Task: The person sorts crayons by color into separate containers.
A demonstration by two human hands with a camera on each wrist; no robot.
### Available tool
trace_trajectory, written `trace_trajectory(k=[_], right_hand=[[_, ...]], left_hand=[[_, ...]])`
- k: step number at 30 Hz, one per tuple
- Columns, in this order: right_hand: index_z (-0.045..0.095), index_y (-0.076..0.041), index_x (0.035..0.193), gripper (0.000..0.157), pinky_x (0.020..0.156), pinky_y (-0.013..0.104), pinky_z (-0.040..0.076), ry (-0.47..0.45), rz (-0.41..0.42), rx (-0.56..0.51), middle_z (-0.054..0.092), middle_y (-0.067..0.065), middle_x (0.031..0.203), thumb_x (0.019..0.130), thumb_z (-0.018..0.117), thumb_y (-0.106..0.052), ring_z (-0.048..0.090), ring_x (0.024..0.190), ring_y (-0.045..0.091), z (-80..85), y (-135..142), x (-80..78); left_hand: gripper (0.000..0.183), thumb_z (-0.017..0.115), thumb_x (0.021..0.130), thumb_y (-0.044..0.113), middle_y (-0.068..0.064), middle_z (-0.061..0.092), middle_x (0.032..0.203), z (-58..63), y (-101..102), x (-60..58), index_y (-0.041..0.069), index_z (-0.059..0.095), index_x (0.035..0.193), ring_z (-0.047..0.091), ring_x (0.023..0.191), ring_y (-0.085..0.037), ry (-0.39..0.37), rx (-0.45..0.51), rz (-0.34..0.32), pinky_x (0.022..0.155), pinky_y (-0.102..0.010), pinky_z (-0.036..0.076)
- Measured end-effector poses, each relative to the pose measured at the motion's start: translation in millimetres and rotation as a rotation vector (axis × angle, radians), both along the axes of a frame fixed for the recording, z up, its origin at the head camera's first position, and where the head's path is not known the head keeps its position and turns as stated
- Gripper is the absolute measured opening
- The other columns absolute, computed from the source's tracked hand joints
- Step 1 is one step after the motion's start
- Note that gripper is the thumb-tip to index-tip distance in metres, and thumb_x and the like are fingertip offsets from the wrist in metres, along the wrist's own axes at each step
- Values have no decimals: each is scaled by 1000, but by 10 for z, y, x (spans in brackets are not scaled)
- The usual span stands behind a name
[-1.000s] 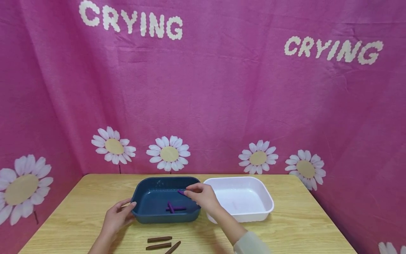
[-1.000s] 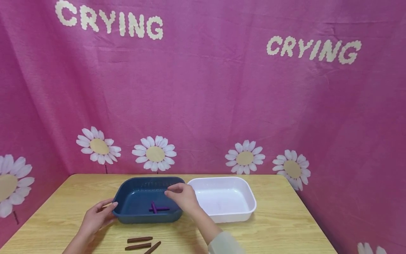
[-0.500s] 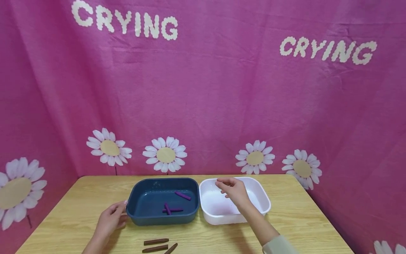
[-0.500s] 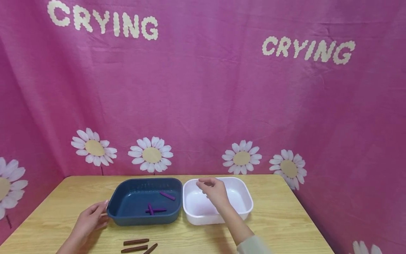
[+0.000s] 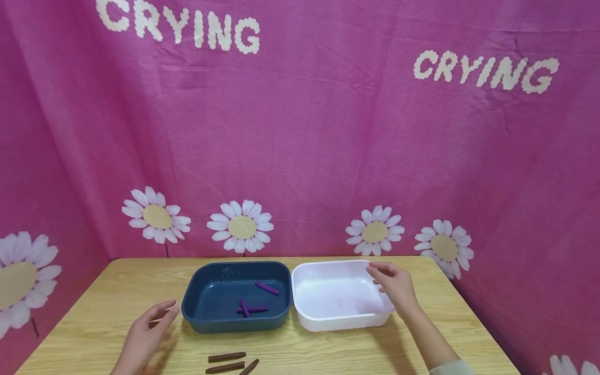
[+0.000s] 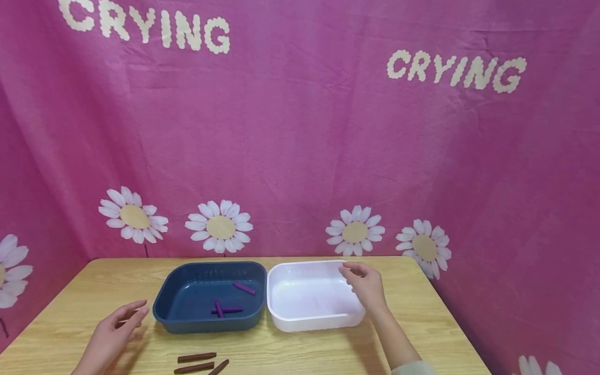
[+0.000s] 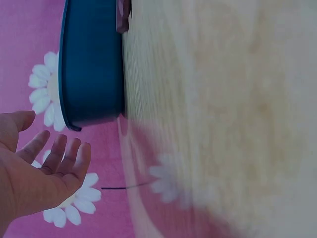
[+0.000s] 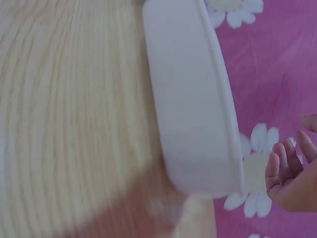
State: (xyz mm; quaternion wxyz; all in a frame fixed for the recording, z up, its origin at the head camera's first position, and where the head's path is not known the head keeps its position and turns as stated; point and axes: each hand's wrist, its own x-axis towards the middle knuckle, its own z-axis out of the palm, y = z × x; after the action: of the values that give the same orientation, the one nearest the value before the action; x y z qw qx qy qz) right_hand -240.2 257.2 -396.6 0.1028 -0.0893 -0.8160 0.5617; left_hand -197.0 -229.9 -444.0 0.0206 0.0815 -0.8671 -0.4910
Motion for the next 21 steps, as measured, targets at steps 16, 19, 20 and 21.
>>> trace_trajectory(k=[16,19,20,21], right_hand=[[57,4,121,45,67,21,47,-62,-132,100,65,15,105,89,62,-28,51,79,2,-360,497,-13],[56,6,120,45,65,19,48,-62,-132,78,64,13,97,88,63,-24,52,77,5,-461,506,-61],[55,7,121,45,64,18,48,-57,-131,68,64,12,95,87,64,-23,52,76,5,-492,502,-75],[55,7,121,45,63,18,48,-54,-134,60,64,11,93,87,65,-22,52,75,5,-520,495,-89]], left_hand=[[46,65,87,28,-3,63,98,106,330,263,2,57,124,59,89,-16,-32,-162,-240,73,-32,53],[45,64,87,29,-4,62,96,76,372,254,-1,58,121,58,85,-17,-37,-192,-424,70,-33,52],[45,63,88,29,-4,62,96,62,385,250,-2,58,120,58,84,-17,-35,-191,-485,69,-31,51],[44,62,89,29,-5,62,94,44,399,245,-3,58,118,58,81,-16,-25,-188,-542,68,-30,51]])
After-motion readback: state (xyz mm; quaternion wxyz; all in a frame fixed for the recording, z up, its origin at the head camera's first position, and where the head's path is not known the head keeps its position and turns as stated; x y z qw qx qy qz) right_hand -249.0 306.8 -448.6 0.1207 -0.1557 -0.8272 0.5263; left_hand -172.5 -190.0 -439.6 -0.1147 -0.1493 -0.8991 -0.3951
